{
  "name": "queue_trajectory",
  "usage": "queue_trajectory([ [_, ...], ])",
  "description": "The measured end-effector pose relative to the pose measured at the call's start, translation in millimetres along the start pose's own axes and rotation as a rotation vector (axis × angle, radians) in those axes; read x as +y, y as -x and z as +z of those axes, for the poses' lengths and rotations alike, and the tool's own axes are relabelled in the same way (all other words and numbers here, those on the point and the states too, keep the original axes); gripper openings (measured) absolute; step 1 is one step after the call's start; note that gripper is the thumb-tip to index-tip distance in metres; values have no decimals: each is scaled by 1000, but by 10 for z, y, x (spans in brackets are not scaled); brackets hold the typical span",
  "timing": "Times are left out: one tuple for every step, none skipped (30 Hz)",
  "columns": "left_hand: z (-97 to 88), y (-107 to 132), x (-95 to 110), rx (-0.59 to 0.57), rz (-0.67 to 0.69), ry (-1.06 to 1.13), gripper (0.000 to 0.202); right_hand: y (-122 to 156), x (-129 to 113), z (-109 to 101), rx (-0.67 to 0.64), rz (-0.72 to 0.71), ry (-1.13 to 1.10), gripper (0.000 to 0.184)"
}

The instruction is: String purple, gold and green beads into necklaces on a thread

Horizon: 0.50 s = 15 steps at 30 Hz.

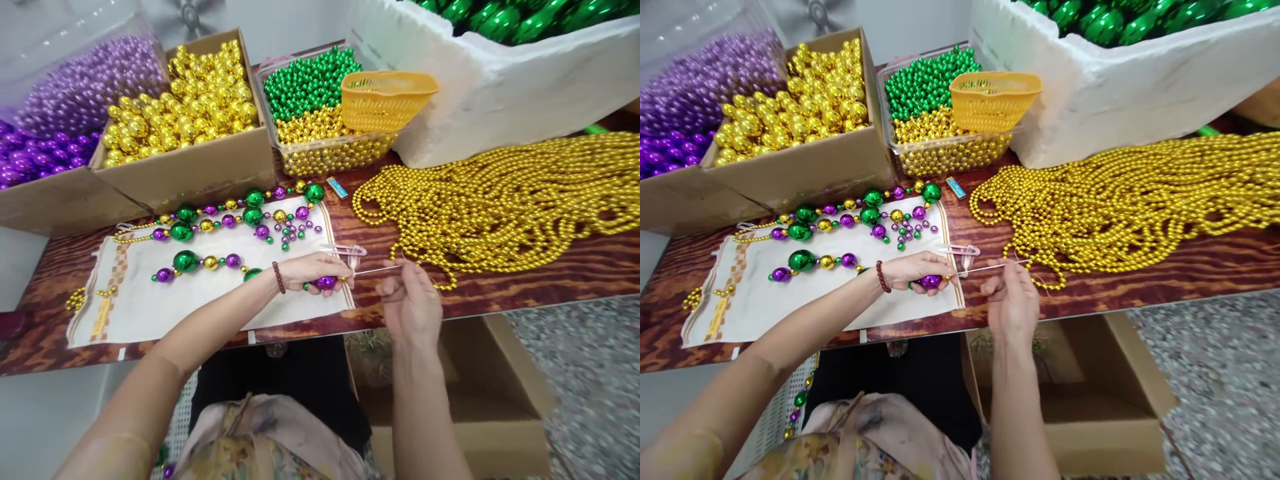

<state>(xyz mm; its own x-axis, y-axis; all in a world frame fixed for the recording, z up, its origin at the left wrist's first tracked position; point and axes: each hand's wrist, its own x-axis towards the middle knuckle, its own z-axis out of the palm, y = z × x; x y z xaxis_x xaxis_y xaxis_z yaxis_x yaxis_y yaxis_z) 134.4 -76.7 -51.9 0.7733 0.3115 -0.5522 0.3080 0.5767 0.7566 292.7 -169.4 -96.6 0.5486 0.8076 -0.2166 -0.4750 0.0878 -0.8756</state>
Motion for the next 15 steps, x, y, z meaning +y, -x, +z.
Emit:
queue_trajectory([
  [18,0,15,3,7,-22,38,34,12,-1,-65,46,36,34],
  [43,2,28,2,18,-48,38,71,29,6,-119,87,67,34],
  [69,8,39,-3,34,-77,37,105,42,13,-147,110,82,33],
  [93,16,49,-9,52,-110,36,129,48,18,-146,113,78,34],
  [108,26,58,-12,64,-151,35,138,39,14,-122,101,57,35],
  [110,37,66,-15,68,-200,33,130,13,-2,-85,83,25,37],
  [97,49,75,-18,60,-252,31,108,-31,-31,-48,70,-13,38],
  [67,59,84,-19,46,-303,28,73,-92,-75,-20,64,-48,39],
  [23,66,94,-18,33,-350,25,30,-164,-135,0,58,-73,40],
  [-33,70,102,-10,27,-390,23,-18,-244,-211,20,45,-86,39],
  [-96,70,110,0,28,-424,20,-68,-326,-301,45,20,-83,38],
  [-163,65,116,10,33,-456,18,-117,-404,-405,80,-13,-64,36],
  [-228,57,120,16,39,-488,16,-166,-473,-520,128,-51,-39,34],
  [-290,45,122,15,41,-519,15,-211,-531,-642,190,-90,-14,33],
  [-347,32,125,6,41,-548,14,-251,-574,-767,248,-122,10,32],
])
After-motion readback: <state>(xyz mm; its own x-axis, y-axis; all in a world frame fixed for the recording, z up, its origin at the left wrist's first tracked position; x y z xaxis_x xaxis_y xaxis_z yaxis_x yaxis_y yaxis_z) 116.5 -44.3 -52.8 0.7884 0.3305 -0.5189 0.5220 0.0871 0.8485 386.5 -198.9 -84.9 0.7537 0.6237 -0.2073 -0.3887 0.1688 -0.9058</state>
